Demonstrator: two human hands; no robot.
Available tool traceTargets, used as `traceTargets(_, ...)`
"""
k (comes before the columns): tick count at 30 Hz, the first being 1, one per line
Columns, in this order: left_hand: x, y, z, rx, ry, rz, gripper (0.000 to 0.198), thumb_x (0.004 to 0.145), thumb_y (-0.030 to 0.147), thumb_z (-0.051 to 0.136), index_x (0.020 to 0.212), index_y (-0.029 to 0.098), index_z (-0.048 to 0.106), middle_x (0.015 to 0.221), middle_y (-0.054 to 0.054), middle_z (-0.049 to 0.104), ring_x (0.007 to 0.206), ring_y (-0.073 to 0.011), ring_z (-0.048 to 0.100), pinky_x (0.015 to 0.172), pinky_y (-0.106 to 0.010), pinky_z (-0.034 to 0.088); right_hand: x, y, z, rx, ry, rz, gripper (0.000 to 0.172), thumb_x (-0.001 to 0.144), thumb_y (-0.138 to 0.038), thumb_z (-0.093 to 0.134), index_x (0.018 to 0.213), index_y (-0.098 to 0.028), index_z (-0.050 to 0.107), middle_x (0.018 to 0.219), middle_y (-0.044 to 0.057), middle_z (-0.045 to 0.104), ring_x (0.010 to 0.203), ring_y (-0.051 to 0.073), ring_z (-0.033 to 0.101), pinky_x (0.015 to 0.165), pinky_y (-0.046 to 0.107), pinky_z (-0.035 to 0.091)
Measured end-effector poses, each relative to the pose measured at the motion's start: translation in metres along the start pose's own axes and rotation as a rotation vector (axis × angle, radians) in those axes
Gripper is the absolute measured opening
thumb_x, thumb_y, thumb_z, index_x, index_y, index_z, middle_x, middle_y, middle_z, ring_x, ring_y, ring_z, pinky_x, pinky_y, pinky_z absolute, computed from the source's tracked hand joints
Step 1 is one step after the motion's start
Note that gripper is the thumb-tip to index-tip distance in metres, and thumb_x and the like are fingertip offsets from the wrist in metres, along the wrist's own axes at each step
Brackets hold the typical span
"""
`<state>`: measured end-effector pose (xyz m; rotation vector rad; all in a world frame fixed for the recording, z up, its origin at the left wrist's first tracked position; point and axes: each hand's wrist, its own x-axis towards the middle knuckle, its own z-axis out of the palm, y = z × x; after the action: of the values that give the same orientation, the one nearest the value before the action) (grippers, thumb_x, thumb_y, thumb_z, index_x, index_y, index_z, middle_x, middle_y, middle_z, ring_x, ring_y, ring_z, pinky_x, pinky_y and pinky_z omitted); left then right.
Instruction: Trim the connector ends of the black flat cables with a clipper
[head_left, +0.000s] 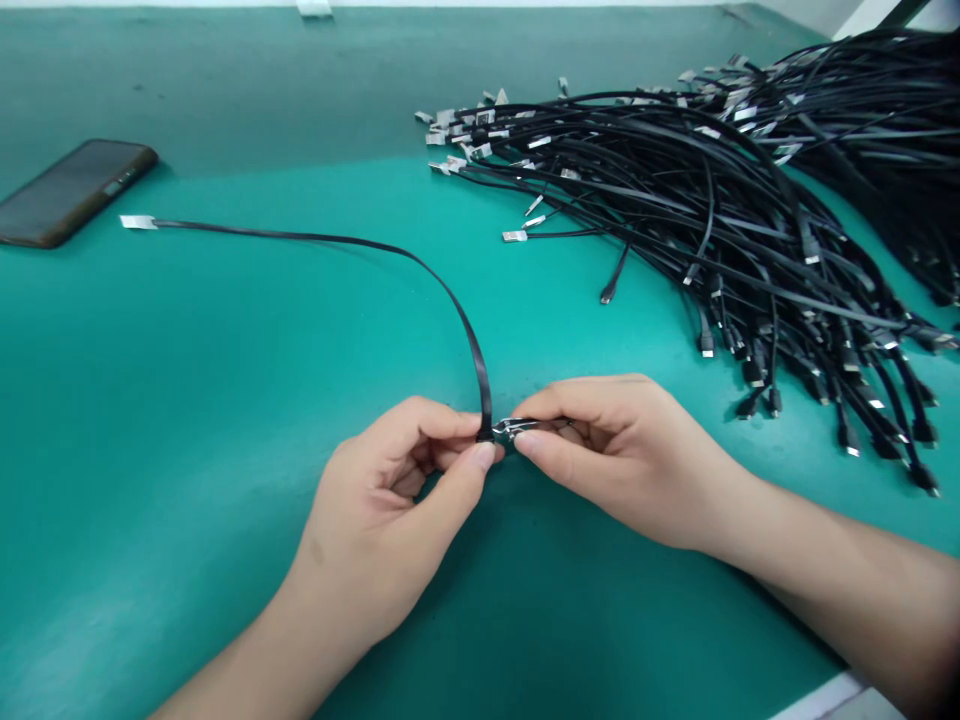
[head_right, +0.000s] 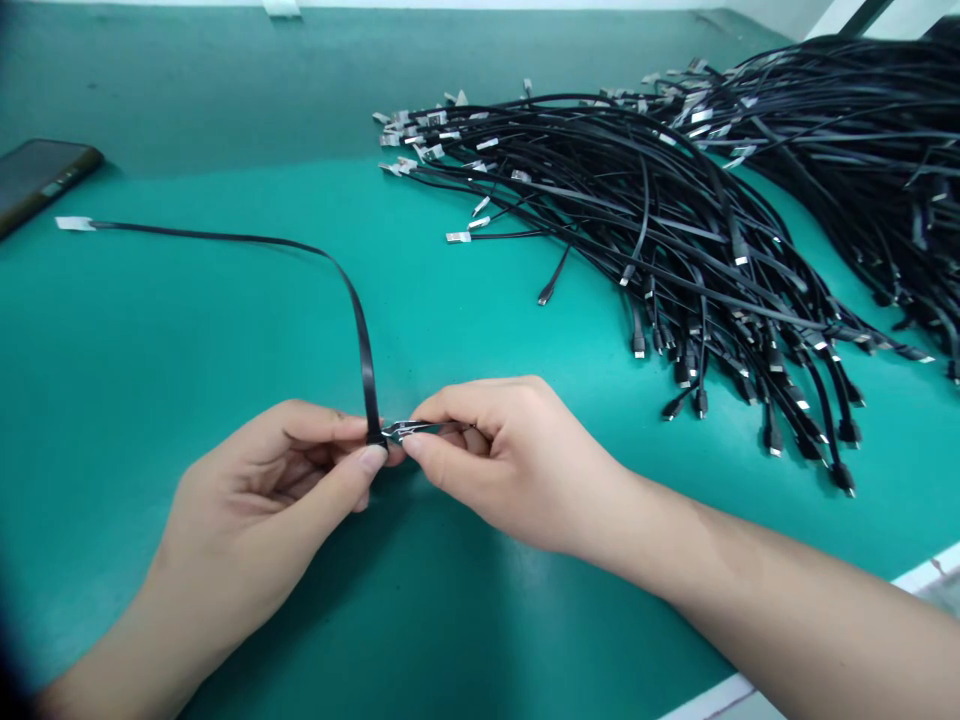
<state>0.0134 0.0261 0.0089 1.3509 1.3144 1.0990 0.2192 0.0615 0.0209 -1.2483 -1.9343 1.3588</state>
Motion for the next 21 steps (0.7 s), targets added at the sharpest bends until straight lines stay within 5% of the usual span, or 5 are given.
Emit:
traceTargets(14, 0.0, -0.006, -0.002, 0.075, -0.047, 0.004, 0.006, 0.089, 0.018, 0.072, 0.09, 0.024, 0.073, 0.075, 0.004, 0.072, 0.065, -0.0115, 0.067, 0.061, -0.019, 0.055, 0.004, -0.005, -0.005, -0.094, -0.002, -0.07, 0.02, 0.1, -0.03, 0.064, 0.09, -0.017, 0.076, 0.069, -0.002, 0.063, 0.061, 0.011, 0.049, 0.055, 0.024, 0.035)
traceTargets(19, -0.006, -0.012, -0.009, 0.103, 0.01, -0.082, 0.022, 0.087, 0.044, 0.077, 0.089, 0.023, 0.071, 0.065, 0.0, 0.07, 0.058, -0.0179, 0.068, 0.055, -0.025, 0.058, 0.007, 0.006, 0.012, 0.192, -0.028, 0.14, 0.022, 0.096, -0.034, 0.064, 0.093, -0.016, 0.075, 0.066, -0.004, 0.057, 0.056, 0.01, 0.044, 0.049, 0.021, 0.033)
traceTargets(21, 0.0, -0.016, -0.012, 0.104, 0.033, -0.103, 0.03, 0.083, 0.055, 0.08, 0.09, 0.027, 0.071, 0.07, 0.0, 0.075, 0.057, -0.0229, 0.07, 0.053, -0.032, 0.061, 0.016, 0.011, 0.018, 0.151, 0.02, 0.104, 0.021, 0.094, -0.034, 0.065, 0.093, -0.016, 0.076, 0.068, -0.003, 0.061, 0.058, 0.01, 0.049, 0.05, 0.02, 0.037)
